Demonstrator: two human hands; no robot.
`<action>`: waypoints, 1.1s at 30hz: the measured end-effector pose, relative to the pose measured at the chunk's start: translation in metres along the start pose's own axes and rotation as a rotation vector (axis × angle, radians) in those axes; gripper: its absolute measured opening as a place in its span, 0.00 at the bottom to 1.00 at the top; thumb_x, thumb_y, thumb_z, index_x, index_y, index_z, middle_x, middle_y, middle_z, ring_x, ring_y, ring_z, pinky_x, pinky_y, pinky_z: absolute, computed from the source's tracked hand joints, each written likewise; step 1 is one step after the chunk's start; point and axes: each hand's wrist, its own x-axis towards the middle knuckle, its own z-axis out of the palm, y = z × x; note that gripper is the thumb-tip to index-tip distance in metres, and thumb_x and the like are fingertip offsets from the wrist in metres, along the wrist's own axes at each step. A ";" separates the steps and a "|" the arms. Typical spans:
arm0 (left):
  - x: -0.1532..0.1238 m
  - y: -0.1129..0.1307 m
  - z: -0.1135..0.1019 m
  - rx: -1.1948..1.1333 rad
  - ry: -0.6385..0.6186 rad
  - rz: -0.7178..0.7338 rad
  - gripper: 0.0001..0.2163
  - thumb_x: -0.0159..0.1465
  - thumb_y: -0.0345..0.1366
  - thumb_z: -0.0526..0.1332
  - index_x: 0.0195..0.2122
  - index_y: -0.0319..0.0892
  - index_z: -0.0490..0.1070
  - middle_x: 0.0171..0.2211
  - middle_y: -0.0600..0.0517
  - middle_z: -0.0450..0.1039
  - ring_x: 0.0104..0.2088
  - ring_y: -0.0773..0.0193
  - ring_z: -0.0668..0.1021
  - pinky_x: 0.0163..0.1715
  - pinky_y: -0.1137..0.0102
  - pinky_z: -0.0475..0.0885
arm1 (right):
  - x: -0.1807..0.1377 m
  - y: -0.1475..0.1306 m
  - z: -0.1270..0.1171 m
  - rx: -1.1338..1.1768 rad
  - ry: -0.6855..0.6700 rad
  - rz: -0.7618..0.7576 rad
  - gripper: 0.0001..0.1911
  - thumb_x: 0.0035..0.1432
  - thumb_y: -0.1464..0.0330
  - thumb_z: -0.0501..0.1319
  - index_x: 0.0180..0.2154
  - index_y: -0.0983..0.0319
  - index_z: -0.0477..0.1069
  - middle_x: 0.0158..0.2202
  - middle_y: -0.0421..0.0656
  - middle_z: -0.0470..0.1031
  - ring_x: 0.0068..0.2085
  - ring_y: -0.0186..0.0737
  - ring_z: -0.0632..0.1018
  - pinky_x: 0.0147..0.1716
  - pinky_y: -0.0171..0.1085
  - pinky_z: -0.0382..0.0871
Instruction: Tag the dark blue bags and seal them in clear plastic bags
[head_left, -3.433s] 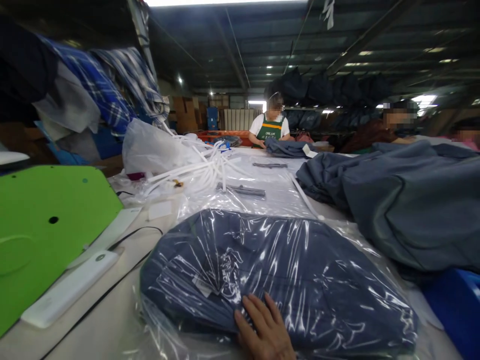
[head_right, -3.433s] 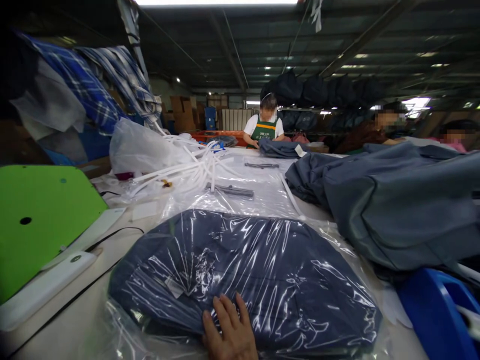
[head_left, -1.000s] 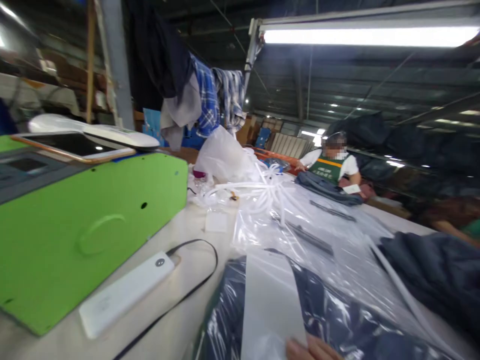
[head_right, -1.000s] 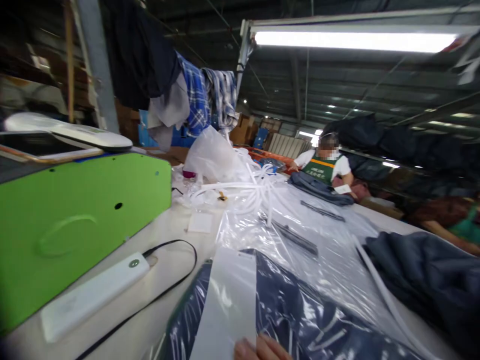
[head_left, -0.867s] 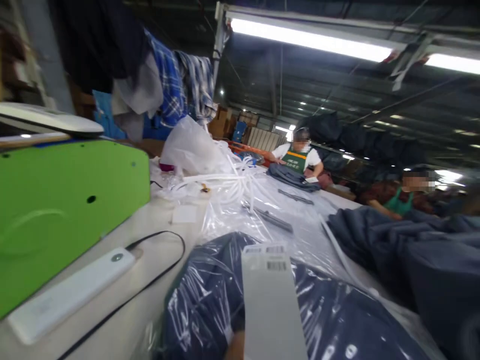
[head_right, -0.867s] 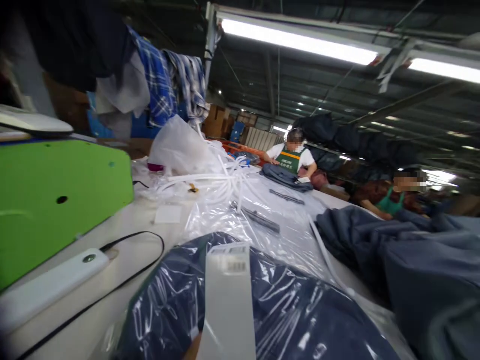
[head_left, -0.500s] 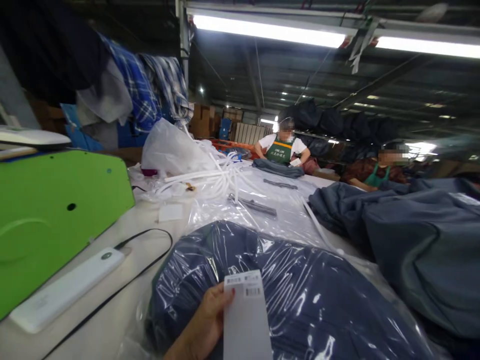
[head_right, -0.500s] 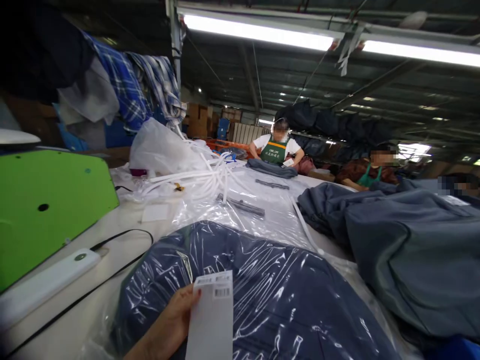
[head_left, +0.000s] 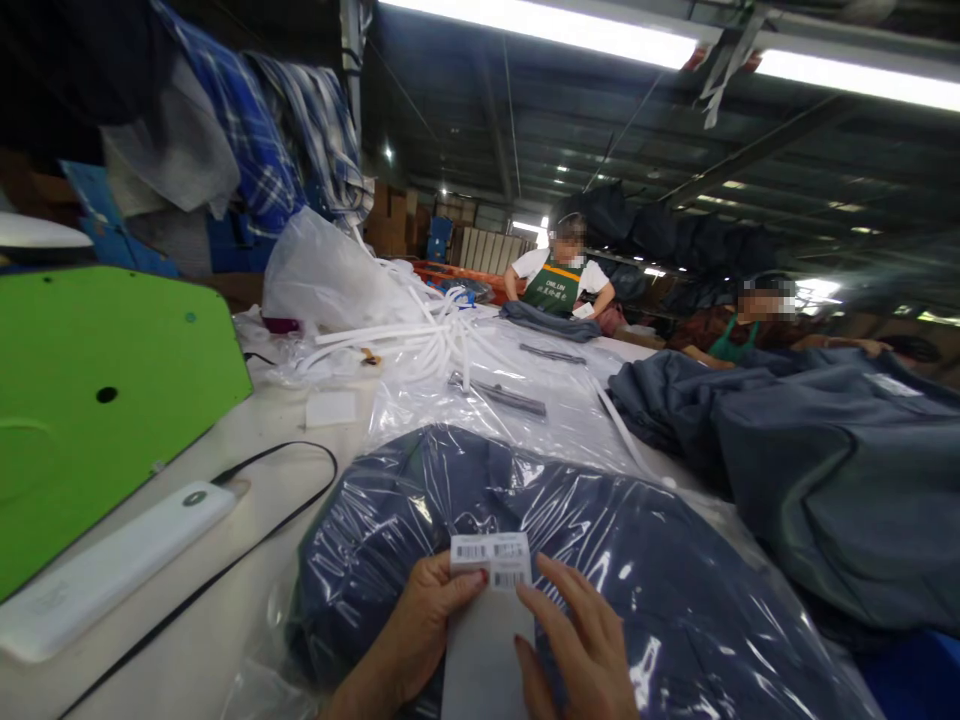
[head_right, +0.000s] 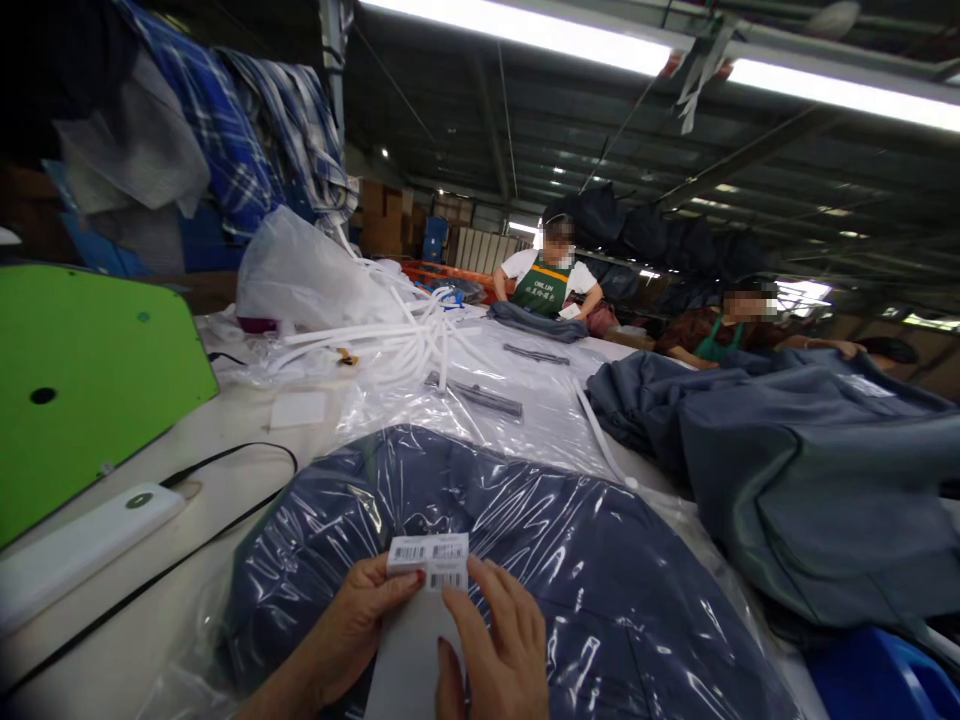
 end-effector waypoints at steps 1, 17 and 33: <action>0.000 0.000 0.000 -0.015 -0.012 0.005 0.16 0.51 0.39 0.70 0.39 0.37 0.78 0.32 0.45 0.78 0.29 0.62 0.77 0.35 0.70 0.70 | 0.003 -0.006 0.013 0.016 -0.006 0.020 0.16 0.57 0.70 0.55 0.48 0.58 0.67 0.52 0.47 0.69 0.53 0.50 0.70 0.47 0.49 0.69; 0.001 -0.002 -0.001 0.016 -0.076 0.024 0.16 0.53 0.42 0.69 0.39 0.38 0.78 0.30 0.48 0.77 0.33 0.61 0.76 0.38 0.71 0.67 | 0.039 0.004 0.037 -0.068 -0.197 -0.121 0.15 0.59 0.70 0.56 0.48 0.52 0.69 0.49 0.39 0.73 0.53 0.49 0.69 0.56 0.57 0.49; 0.009 -0.018 -0.011 0.022 -0.071 0.023 0.18 0.50 0.46 0.71 0.33 0.36 0.77 0.28 0.51 0.72 0.30 0.66 0.70 0.31 0.74 0.61 | 0.055 0.015 0.040 0.172 -0.313 -0.218 0.12 0.59 0.71 0.58 0.45 0.55 0.65 0.40 0.35 0.75 0.49 0.40 0.72 0.61 0.45 0.22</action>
